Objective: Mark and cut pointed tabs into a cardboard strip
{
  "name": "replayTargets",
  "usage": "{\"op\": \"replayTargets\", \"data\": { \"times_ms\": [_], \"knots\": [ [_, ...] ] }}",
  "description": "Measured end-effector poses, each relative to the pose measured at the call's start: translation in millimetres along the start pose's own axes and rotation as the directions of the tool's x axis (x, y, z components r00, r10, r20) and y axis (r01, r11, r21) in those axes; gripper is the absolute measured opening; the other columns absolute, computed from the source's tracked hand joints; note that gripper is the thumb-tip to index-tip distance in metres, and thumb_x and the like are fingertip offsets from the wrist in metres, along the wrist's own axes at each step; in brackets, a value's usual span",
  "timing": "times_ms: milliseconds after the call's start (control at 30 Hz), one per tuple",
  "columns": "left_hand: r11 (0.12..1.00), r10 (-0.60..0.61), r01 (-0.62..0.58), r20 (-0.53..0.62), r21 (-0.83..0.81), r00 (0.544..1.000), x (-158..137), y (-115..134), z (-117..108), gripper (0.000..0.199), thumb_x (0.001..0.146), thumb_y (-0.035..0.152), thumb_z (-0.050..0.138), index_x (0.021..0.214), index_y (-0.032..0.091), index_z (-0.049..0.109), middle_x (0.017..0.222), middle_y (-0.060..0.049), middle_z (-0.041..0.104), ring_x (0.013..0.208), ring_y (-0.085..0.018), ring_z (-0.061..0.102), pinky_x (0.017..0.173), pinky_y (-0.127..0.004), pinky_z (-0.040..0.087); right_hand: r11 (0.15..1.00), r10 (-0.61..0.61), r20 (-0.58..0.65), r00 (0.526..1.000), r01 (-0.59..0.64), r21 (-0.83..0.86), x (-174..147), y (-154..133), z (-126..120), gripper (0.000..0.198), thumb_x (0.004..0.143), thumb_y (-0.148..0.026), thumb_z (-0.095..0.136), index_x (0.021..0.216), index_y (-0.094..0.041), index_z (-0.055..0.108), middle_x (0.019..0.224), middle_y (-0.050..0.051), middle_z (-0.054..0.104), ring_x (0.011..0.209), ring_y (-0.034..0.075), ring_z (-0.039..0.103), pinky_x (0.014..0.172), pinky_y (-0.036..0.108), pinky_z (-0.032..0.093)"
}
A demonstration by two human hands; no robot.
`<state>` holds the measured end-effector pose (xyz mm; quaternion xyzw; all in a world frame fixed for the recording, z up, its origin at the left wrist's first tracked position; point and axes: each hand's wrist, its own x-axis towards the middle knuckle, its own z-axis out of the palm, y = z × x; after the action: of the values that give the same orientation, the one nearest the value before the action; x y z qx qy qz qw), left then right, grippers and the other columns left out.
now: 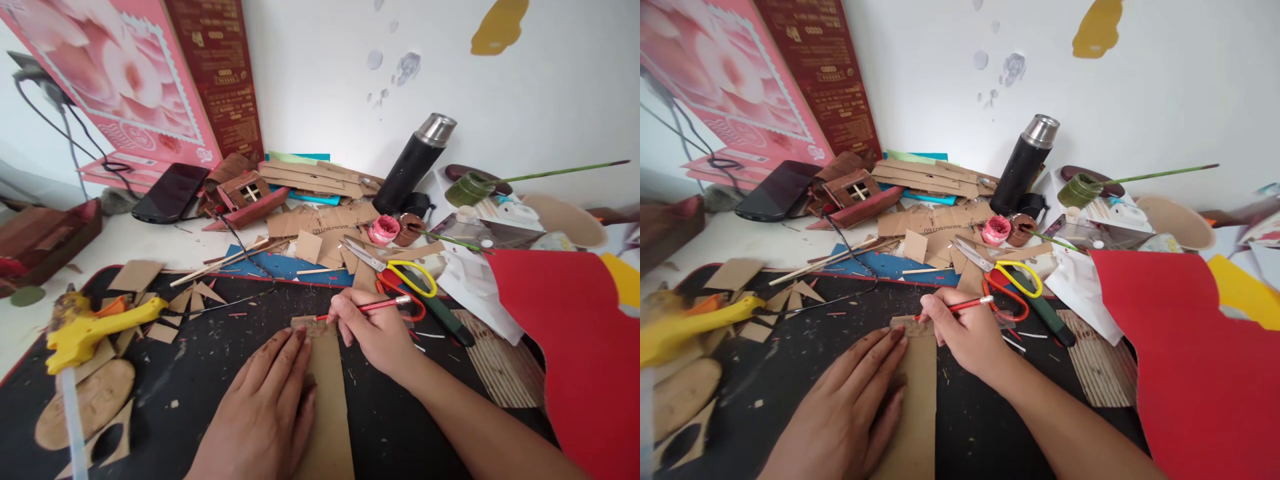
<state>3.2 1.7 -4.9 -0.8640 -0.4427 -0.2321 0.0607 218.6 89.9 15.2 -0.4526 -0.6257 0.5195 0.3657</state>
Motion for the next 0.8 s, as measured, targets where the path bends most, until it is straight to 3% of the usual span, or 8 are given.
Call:
{"op": "replayTargets", "data": {
  "times_ms": [800],
  "knots": [
    [1.000,-0.020,0.020,0.004,-0.020,1.000,0.5,2.2,-0.2,0.041,0.108,0.021,0.052,0.143,0.006,0.070,0.146,-0.016,0.076,0.134,-0.033,0.070,0.108,-0.044,0.058,0.999,-0.036,0.078,0.996,0.039,-0.037,0.4,-3.5,-0.2,0.051,0.115,-0.059,0.057,0.087,-0.020,0.074,0.061,-0.002,0.067,0.056,0.014,0.063,0.059,0.027,0.049]
  ]
}}
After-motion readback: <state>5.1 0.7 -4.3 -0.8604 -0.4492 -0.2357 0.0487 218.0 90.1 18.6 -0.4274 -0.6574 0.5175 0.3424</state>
